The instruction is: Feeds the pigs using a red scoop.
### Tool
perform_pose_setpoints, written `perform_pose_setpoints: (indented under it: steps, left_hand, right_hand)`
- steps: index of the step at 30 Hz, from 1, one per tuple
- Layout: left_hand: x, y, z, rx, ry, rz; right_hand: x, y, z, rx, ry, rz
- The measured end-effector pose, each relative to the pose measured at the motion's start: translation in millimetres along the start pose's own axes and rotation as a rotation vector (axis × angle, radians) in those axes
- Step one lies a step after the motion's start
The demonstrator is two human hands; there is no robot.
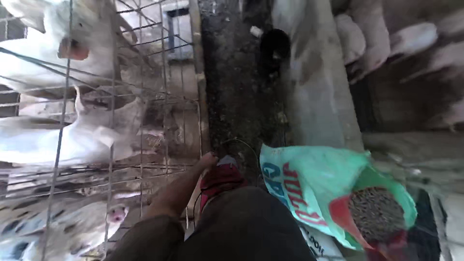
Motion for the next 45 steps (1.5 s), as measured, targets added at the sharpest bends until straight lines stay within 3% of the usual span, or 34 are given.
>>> perform_pose_setpoints:
  steps: [4, 7, 11, 18, 23, 27, 31, 35, 39, 45]
  left_hand:
    - [-1.6, -33.4, 81.9, 0.167, 0.041, 0.057]
    - [-3.5, -49.8, 137.8, 0.264, 0.111, 0.087]
    - [-14.8, -60.0, 190.6, 0.466, 0.165, 0.111]
    - [-77.1, -87.4, 225.0, 0.722, 0.264, 0.271]
    - [-131.3, -90.5, 219.4, 0.927, 0.248, 0.539]
    - [-137.3, -39.7, 235.3, 1.094, 0.211, 0.807]
    - [-171.2, 38.0, 304.7, 1.192, 0.177, 0.664]
    - [-214.1, 82.0, 373.0, 1.231, 0.201, 0.611]
    - [-275.5, 83.8, 435.6, 1.222, 0.136, 0.598]
    - [-341.8, 58.3, 587.1, 1.42, 0.319, 0.632]
  right_hand:
    - [-107.2, -18.1, -166.0, -0.143, -0.26, 0.017]
    - [-164.2, -47.9, -282.0, -0.054, -0.386, 0.007]
    - [-231.2, -89.4, -404.0, 0.101, -0.487, 0.01]
    - [-377.0, -142.9, -571.5, 0.237, -0.566, -0.041]
    - [-506.1, -176.5, -681.1, 0.359, -0.693, 0.022]
    - [-586.5, -212.6, -767.0, 0.457, -0.784, 0.009]
    - [-654.3, -240.7, -854.3, 0.569, -0.832, -0.037]
    - [-705.2, -253.6, -947.0, 0.658, -0.859, -0.057]
    - [-748.0, -248.5, -1037.2, 0.76, -0.864, -0.097]
    - [-800.8, -234.0, -1170.7, 1.017, -0.926, -0.093]
Point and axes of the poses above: each hand's wrist, its own x-axis away from the middle knuckle, its own z-axis out of the back of the hand, y = z × x, the point moved 6 cm from there along -x, towards the middle knuckle, and after that the axes turned 12 degrees about -x, right-handed, at the moved point
